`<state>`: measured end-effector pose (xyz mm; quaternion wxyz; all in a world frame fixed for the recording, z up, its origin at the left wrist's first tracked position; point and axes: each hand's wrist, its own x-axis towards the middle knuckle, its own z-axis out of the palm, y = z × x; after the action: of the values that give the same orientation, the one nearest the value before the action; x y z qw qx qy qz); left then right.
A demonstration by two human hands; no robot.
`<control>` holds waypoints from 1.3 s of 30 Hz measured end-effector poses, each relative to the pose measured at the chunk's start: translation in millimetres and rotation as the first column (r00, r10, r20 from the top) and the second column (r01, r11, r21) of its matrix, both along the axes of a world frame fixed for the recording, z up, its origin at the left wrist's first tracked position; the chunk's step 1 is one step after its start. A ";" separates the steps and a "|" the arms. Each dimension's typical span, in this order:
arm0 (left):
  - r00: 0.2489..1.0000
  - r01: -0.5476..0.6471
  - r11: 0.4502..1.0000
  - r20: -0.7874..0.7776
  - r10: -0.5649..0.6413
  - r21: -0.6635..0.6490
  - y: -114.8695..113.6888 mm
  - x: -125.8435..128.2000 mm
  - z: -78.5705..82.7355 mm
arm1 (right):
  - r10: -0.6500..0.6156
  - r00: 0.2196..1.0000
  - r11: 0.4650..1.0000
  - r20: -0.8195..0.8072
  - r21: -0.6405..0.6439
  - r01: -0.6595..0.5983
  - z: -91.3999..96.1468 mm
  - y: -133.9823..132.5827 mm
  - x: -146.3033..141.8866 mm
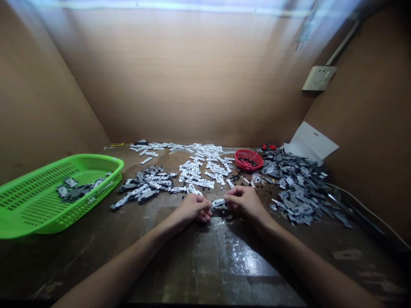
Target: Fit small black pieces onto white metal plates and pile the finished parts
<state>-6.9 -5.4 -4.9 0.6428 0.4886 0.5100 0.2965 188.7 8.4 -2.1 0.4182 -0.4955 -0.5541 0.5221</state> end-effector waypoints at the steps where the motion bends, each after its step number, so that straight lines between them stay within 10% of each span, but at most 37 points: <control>1: 1.000 -0.008 1.000 0.005 0.008 0.000 -0.1 -0.1 0.1 | -0.011 1.000 1.000 0.011 0.004 0.011 1.1 0.2 0.4; 7: 0.999 -0.041 0.998 0.037 0.039 0.048 -0.6 1.6 -0.1 | -0.056 0.993 0.994 0.102 0.094 0.047 2.4 3.6 4.0; 17: 0.998 -0.052 0.968 0.055 0.040 0.245 -5.3 4.5 8.5 | 0.161 0.973 0.949 -0.163 -0.246 -0.198 -0.6 3.6 8.9; 33: 0.985 -0.174 0.948 0.055 0.165 0.266 -2.0 5.5 1.2 | 0.159 0.986 0.987 -0.044 -0.028 -0.160 -0.6 -2.9 -5.8; 39: 0.988 -0.051 0.973 0.150 0.017 0.226 -7.8 8.6 5.8 | 0.225 0.974 0.973 -0.002 -0.051 -0.224 -1.1 -6.4 -7.2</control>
<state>1.8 -13.1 0.8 0.6129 0.5273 0.4319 0.3998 181.5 2.0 -3.2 0.3426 -0.4412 -0.5937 0.5792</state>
